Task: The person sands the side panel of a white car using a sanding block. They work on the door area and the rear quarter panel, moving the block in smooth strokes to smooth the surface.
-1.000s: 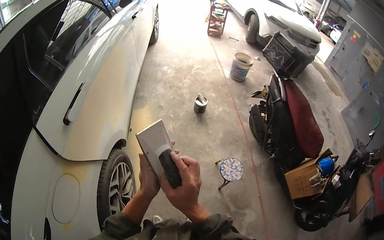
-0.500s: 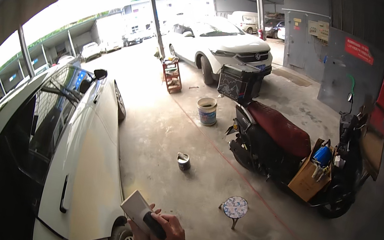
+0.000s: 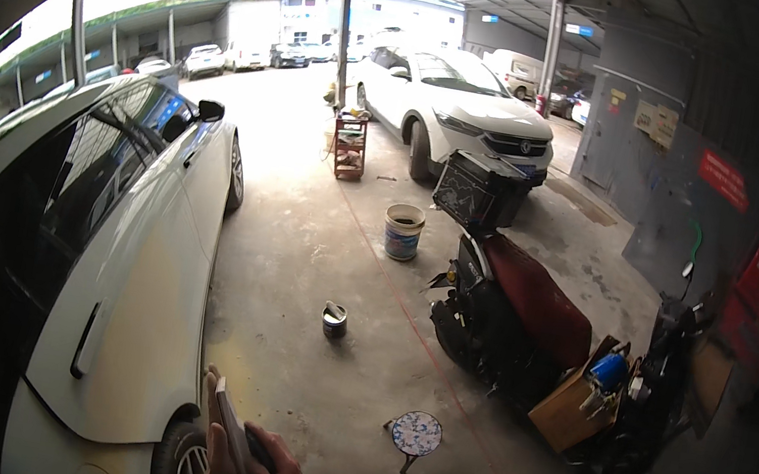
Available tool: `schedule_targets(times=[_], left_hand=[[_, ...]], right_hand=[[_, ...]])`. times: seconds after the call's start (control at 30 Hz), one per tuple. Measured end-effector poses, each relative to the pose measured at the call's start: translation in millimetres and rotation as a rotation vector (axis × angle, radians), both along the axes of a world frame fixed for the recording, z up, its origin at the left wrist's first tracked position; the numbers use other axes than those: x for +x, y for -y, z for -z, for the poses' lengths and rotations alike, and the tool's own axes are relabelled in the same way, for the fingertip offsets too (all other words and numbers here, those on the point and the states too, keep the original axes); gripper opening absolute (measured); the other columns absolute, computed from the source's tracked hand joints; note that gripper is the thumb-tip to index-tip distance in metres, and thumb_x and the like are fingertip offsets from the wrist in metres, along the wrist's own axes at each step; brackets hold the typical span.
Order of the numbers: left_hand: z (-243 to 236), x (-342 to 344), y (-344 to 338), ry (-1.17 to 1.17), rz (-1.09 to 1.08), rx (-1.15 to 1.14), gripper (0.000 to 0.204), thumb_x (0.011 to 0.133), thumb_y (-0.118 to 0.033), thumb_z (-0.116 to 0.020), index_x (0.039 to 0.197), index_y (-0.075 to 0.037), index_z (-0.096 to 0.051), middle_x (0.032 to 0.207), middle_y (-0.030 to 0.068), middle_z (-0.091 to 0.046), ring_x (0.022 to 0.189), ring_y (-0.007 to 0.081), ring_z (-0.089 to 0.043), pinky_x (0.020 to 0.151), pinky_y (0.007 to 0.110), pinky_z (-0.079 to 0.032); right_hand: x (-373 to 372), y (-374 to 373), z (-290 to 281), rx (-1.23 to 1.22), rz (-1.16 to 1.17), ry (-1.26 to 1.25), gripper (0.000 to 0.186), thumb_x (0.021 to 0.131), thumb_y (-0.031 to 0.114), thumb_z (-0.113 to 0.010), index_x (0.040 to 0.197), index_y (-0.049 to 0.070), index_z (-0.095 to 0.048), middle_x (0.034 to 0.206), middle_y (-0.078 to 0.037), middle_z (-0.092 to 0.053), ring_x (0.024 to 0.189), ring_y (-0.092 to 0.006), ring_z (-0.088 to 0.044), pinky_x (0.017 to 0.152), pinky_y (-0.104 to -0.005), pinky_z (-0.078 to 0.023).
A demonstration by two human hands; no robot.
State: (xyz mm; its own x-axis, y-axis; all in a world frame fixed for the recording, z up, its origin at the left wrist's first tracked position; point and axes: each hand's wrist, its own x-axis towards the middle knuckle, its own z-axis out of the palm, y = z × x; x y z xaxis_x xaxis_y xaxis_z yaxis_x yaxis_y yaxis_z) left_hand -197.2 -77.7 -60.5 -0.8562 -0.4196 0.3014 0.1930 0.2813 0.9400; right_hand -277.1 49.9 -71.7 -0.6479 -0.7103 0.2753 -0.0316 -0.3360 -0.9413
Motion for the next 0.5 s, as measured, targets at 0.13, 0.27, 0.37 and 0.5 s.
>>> schedule_targets(times=[0.13,0.27,0.37,0.5], left_hand=[[-1,-8,-5,-0.021,-0.111,-0.181,0.100,0.098,-0.069,-0.034,0.157,0.007,-0.010,0.162,0.0321,-0.011,0.151,0.0457,-0.011,0.123,0.049,-0.010],[28,-2,5,0.010,-0.139,-0.228,0.101,0.097,-0.067,-0.038,0.157,0.008,-0.008,0.162,0.0350,-0.006,0.153,0.0492,-0.004,0.123,0.051,-0.007],[52,-2,22,0.060,-0.221,-0.107,0.100,0.097,-0.067,-0.042,0.157,0.007,-0.011,0.162,0.0354,-0.006,0.152,0.0497,-0.006,0.123,0.052,-0.012],[65,-11,74,0.102,-0.236,-0.073,0.095,0.100,-0.062,-0.039,0.157,0.009,-0.010,0.163,0.0326,-0.008,0.153,0.0462,-0.007,0.124,0.049,-0.010]], right_hand=[[-9,17,14,0.083,-0.137,0.353,0.054,0.104,0.017,-0.054,0.154,0.004,-0.037,0.151,-0.013,-0.046,0.138,-0.0216,-0.044,0.114,-0.0340,-0.035],[-33,62,14,0.143,-0.097,0.465,0.052,0.104,0.015,-0.052,0.154,0.005,-0.038,0.149,-0.012,-0.048,0.136,-0.0210,-0.046,0.114,-0.0330,-0.036],[-47,109,29,0.197,-0.132,0.530,0.048,0.105,0.015,-0.051,0.151,0.005,-0.042,0.144,-0.012,-0.053,0.128,-0.0192,-0.053,0.107,-0.0313,-0.043],[-62,173,51,0.247,-0.107,0.632,0.048,0.105,0.017,-0.050,0.151,0.004,-0.042,0.138,-0.012,-0.058,0.121,-0.0195,-0.058,0.104,-0.0324,-0.046]])
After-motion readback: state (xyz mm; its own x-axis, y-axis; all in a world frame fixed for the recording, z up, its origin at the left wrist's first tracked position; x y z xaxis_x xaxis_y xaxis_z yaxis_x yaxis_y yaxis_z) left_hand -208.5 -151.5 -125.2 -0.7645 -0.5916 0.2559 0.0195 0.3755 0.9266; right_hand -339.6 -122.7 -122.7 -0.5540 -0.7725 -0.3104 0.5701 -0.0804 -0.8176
